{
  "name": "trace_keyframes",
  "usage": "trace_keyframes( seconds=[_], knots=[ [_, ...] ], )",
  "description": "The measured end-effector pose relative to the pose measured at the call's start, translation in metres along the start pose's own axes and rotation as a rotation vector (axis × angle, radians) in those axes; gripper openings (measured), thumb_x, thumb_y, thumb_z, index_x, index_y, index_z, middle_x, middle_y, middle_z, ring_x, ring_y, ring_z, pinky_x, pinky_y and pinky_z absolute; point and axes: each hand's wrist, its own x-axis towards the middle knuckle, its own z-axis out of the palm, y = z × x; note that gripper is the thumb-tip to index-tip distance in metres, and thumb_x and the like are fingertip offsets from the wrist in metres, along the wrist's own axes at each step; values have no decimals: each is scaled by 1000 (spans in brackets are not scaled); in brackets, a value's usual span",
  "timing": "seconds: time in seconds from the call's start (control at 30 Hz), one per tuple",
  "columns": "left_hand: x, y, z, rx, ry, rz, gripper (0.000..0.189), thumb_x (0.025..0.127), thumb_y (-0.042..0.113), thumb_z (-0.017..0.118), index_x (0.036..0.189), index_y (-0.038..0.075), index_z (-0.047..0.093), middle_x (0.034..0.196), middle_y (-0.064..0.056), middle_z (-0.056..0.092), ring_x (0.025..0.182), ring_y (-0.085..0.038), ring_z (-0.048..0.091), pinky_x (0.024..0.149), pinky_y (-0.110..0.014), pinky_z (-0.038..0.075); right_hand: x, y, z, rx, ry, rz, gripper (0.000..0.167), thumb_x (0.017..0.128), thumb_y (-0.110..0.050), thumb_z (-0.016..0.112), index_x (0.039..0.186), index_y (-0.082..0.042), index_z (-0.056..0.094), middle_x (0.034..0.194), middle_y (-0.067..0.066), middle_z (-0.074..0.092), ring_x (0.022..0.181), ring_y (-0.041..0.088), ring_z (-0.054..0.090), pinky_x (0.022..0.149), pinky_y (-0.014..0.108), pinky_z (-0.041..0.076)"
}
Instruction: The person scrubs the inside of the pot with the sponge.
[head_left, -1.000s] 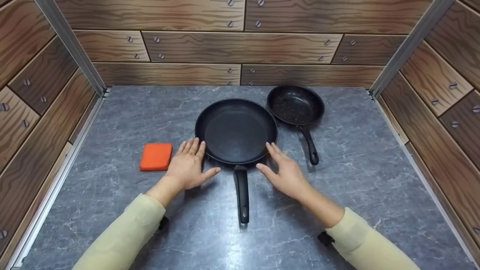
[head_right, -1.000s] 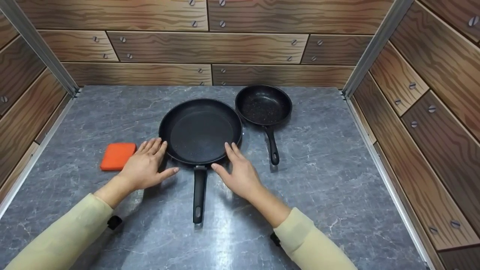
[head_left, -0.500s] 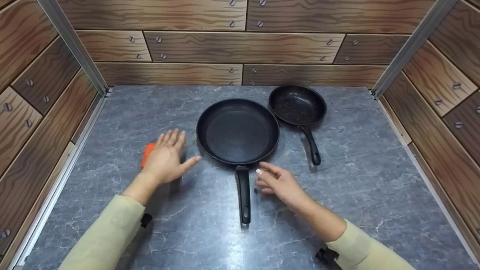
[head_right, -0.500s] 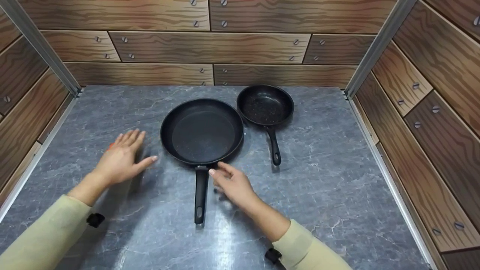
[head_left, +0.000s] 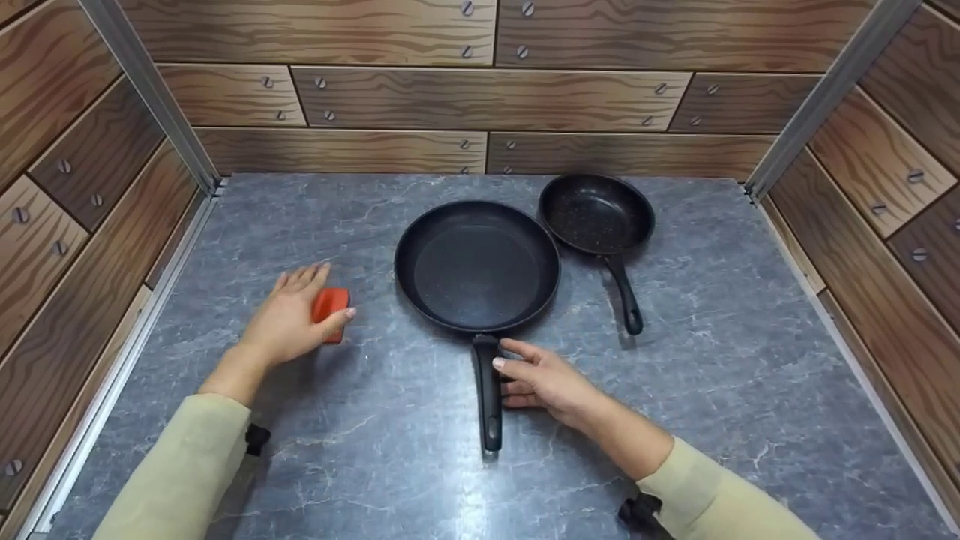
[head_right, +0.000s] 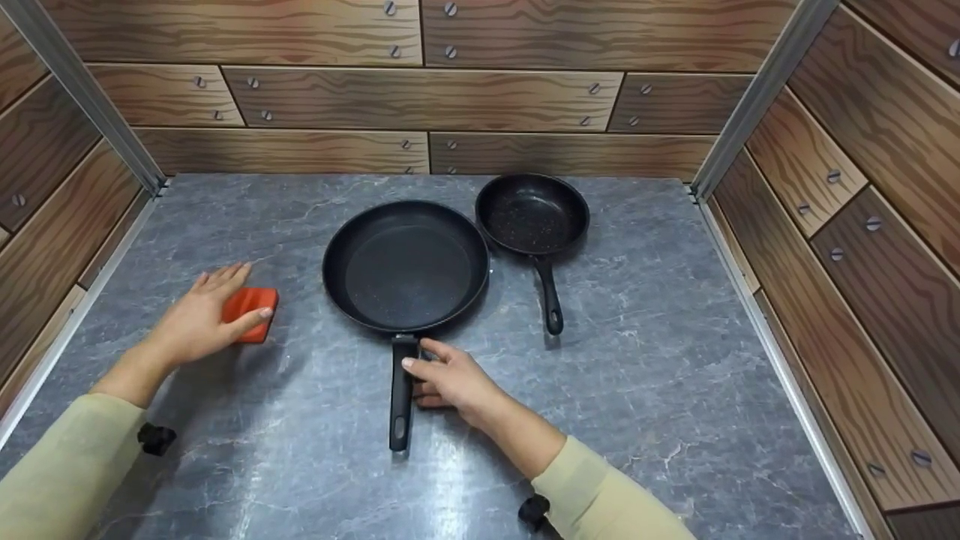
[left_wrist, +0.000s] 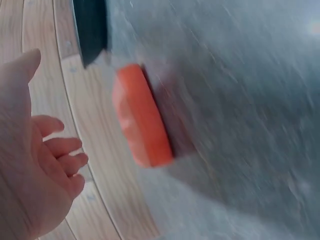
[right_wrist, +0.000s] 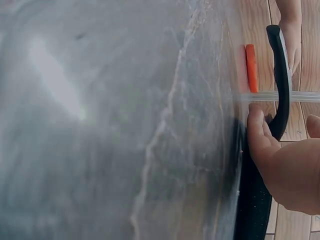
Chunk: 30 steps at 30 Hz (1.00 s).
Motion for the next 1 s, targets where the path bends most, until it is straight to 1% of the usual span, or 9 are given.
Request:
trace_keyframes(
  seconds=[0.1,0.23,0.4,0.5,0.63,0.87,0.93,1.0],
  knots=[
    [-2,-12,-1,-33,-53,-29,98,100,66,59,167,2,27,169,-29,27,154,-54,24,126,-64,13,3,2,0,27,-25,6,79,104,-20,68,166,2,25,114,12,74,93,22,75,93,45,60],
    [-3,-28,0,-57,-127,-45,102,97,66,65,169,5,24,171,-28,23,154,-56,20,121,-72,17,6,6,1,54,-36,11,80,103,-17,69,167,0,24,108,9,75,90,21,76,91,45,61],
    [-1,-42,1,-93,-170,-34,112,89,65,77,168,4,26,172,-27,21,156,-55,16,120,-74,16,8,9,2,70,-33,6,82,101,-14,70,168,-2,23,106,7,76,88,21,76,86,41,61],
    [3,-46,1,-112,-185,-26,115,85,61,83,167,2,28,171,-27,22,156,-55,17,120,-74,16,10,10,3,86,-30,-1,86,100,-12,70,169,-3,18,106,7,75,88,20,75,82,39,61],
    [8,-50,3,-129,-205,-20,115,84,55,87,167,3,29,171,-27,23,155,-55,19,120,-73,18,11,10,5,112,-29,-3,91,99,-9,70,170,-4,13,109,8,75,89,20,75,80,39,60],
    [13,-53,4,-146,-225,-5,110,83,48,91,164,0,34,167,-29,32,151,-55,31,120,-67,25,15,9,6,142,-40,-1,94,100,-6,70,171,-6,8,123,22,72,99,28,77,84,42,62],
    [14,-53,4,-149,-227,3,108,82,44,92,163,-1,36,166,-29,34,149,-54,35,120,-65,29,16,10,6,157,-45,0,95,100,-5,69,171,-6,6,123,24,72,99,29,77,84,43,62],
    [14,-53,3,-152,-233,10,107,82,40,93,163,-2,36,165,-29,35,148,-53,38,119,-64,31,17,10,7,177,-48,6,95,100,-5,69,171,-6,6,119,23,73,97,28,77,84,43,62]
  ],
)
